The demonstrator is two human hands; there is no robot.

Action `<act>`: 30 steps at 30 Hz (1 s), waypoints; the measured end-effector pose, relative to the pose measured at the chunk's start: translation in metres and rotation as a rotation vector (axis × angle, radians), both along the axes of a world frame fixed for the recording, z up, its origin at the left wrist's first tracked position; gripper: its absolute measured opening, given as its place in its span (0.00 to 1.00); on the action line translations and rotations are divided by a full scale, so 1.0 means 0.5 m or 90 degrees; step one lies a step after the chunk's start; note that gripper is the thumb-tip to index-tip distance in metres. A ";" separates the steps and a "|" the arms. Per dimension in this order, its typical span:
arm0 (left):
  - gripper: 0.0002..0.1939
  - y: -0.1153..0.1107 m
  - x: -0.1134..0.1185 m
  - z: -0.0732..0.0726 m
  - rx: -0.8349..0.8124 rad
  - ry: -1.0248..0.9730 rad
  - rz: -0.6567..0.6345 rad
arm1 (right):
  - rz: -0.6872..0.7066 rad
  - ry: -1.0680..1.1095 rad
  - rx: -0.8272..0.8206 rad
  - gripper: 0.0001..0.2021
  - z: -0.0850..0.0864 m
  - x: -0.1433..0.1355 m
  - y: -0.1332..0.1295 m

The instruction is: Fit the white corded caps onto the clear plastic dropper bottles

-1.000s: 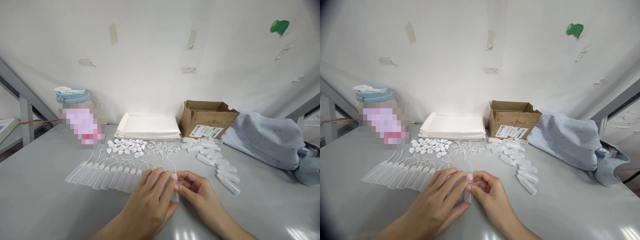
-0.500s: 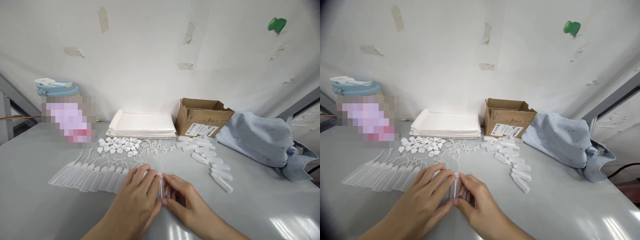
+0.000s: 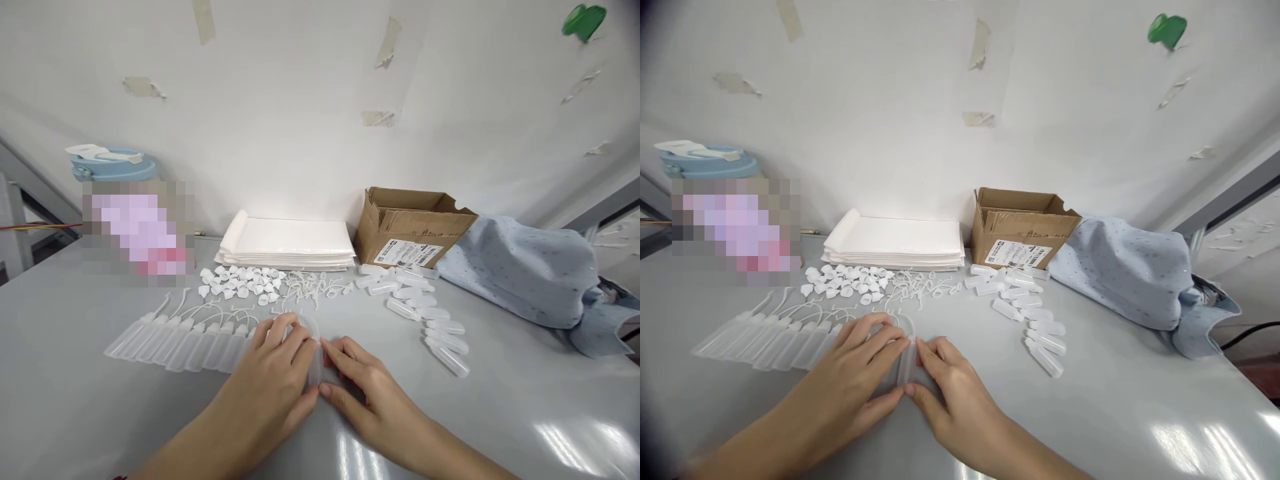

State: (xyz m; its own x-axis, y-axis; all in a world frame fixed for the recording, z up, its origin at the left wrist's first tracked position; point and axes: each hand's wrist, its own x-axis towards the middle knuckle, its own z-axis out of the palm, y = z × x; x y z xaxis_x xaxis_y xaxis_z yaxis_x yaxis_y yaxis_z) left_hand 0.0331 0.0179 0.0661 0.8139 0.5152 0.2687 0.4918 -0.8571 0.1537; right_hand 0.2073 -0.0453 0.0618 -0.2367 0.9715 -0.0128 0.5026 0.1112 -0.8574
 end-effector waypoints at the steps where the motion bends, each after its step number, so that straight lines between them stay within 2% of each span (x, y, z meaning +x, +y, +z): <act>1: 0.10 0.001 0.000 0.001 -0.003 0.008 0.000 | -0.007 -0.005 0.003 0.15 -0.002 -0.001 -0.001; 7: 0.08 0.004 0.003 0.001 -0.012 0.016 -0.009 | -0.049 -0.095 0.009 0.15 -0.011 -0.008 -0.005; 15: 0.11 0.009 0.000 -0.004 0.048 0.009 0.004 | -0.062 -0.114 0.035 0.13 -0.019 -0.007 -0.003; 30: 0.12 0.012 -0.012 0.011 -0.007 0.063 0.043 | -0.039 -0.175 0.093 0.15 -0.031 -0.009 0.005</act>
